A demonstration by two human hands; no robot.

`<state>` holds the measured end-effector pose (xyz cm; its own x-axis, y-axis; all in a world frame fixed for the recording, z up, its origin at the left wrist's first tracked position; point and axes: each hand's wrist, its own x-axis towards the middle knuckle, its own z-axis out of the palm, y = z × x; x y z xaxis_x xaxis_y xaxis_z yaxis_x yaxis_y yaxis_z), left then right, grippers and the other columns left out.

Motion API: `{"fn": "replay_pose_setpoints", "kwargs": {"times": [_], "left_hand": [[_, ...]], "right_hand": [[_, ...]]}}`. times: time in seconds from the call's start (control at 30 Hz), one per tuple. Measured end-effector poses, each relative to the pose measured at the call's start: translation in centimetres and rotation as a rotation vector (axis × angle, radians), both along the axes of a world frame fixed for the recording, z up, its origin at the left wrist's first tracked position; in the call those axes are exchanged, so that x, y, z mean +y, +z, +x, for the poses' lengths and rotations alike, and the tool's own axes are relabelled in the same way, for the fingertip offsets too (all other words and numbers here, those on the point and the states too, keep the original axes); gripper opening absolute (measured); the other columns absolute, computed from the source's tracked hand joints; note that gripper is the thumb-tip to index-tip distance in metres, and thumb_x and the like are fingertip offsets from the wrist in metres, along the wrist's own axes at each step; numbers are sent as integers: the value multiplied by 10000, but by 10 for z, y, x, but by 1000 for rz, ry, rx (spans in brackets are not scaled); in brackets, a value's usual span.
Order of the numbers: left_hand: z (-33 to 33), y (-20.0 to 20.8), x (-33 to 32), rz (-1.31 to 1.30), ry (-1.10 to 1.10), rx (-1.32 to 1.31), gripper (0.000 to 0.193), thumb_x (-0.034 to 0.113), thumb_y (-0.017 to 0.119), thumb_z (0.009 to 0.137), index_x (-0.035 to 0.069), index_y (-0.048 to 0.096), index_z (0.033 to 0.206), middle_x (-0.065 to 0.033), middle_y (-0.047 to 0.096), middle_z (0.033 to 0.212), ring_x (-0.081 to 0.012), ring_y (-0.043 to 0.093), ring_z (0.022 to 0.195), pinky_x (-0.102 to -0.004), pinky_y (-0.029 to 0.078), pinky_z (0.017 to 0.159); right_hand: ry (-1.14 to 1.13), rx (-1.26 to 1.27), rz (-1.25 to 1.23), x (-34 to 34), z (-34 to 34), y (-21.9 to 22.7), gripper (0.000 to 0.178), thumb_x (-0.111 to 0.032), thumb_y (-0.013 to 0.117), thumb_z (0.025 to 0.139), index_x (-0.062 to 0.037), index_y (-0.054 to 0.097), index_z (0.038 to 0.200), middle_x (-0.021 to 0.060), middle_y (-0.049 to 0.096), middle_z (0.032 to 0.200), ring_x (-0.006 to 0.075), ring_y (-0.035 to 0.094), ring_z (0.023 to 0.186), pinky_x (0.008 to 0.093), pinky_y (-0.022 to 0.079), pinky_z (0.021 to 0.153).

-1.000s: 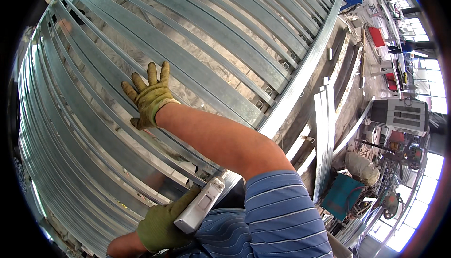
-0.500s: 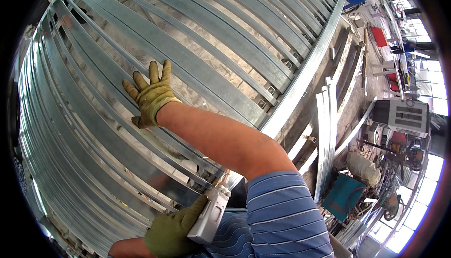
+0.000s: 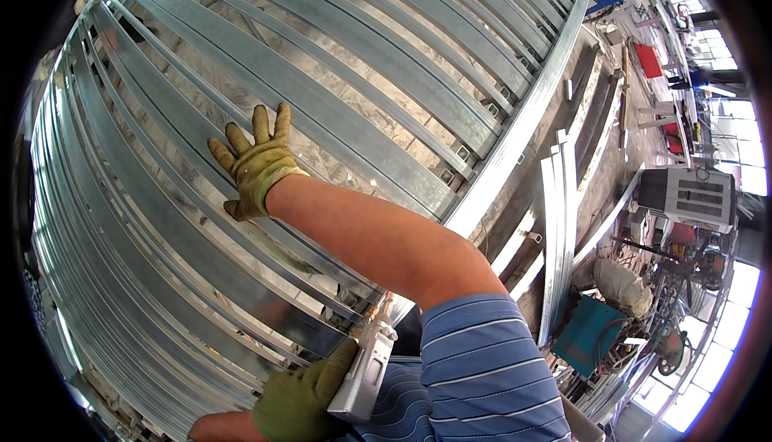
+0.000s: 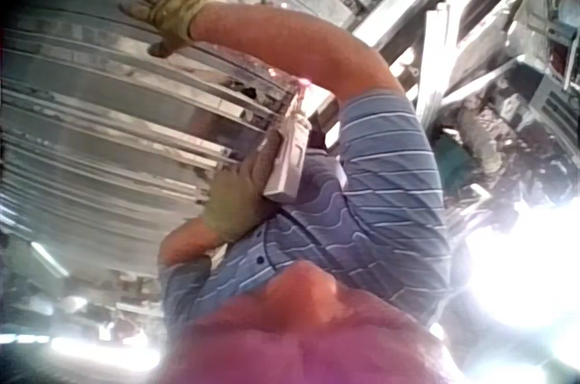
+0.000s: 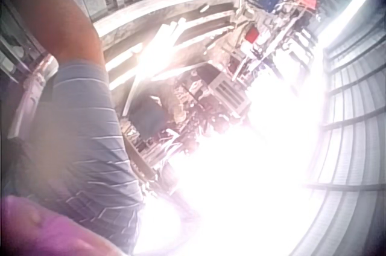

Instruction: The person uses a handheld welding tool to join metal bars on a large metal frame structure. They move along the frame, applying welds at various joints while wearing protective gloves. The person briefly removes their gloves to adjust the welding tool before resuming the welding process.

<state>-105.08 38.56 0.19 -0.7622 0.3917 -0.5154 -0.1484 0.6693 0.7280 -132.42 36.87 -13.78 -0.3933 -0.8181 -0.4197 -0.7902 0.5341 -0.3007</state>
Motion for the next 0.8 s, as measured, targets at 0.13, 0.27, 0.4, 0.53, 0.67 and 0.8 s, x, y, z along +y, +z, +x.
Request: {"fn": "replay_pose_setpoints", "kwargs": {"times": [0.13,0.27,0.4,0.53,0.67,0.8], "left_hand": [[1,-2,4,-49,-10,65,1068,290,876,808,25,371,1711,-200,792,979,-391,793,747,-490,620,652],[8,-3,6,5,75,49,1075,342,842,852,105,297,1748,-267,745,1186,-482,744,834,-606,581,719],[0,3,-24,145,101,-93,1142,331,876,809,139,279,1764,-274,765,1210,-491,751,889,-602,592,757],[7,28,-43,109,187,55,1093,292,883,793,89,353,1727,-256,765,1268,-478,765,910,-570,607,739],[16,19,-46,41,224,-132,1021,257,859,811,90,396,1704,-239,731,1375,-466,768,927,-559,612,740],[17,12,-41,-36,174,-114,1003,233,820,844,96,358,1724,-224,725,1403,-463,764,997,-574,604,824]], "right_hand": [[-9,-3,4,1,1,2,1085,-740,604,955,-248,156,1812,115,198,1865,559,50,1688,885,-51,1219],[-11,1,4,0,1,2,1086,-739,613,952,-252,161,1811,114,205,1863,559,66,1686,887,-44,1218],[-16,9,3,0,1,3,1091,-740,622,947,-256,164,1811,113,218,1858,561,78,1684,888,-34,1218],[-17,15,-10,0,2,-1,1100,-747,628,941,-261,161,1811,113,222,1857,559,81,1684,890,-28,1218],[-10,21,-6,0,2,0,1099,-758,612,947,-264,147,1812,108,220,1858,558,78,1685,891,-30,1217],[-2,21,19,-1,1,3,1082,-761,586,963,-267,134,1813,101,202,1865,552,63,1690,886,-39,1219]]}}
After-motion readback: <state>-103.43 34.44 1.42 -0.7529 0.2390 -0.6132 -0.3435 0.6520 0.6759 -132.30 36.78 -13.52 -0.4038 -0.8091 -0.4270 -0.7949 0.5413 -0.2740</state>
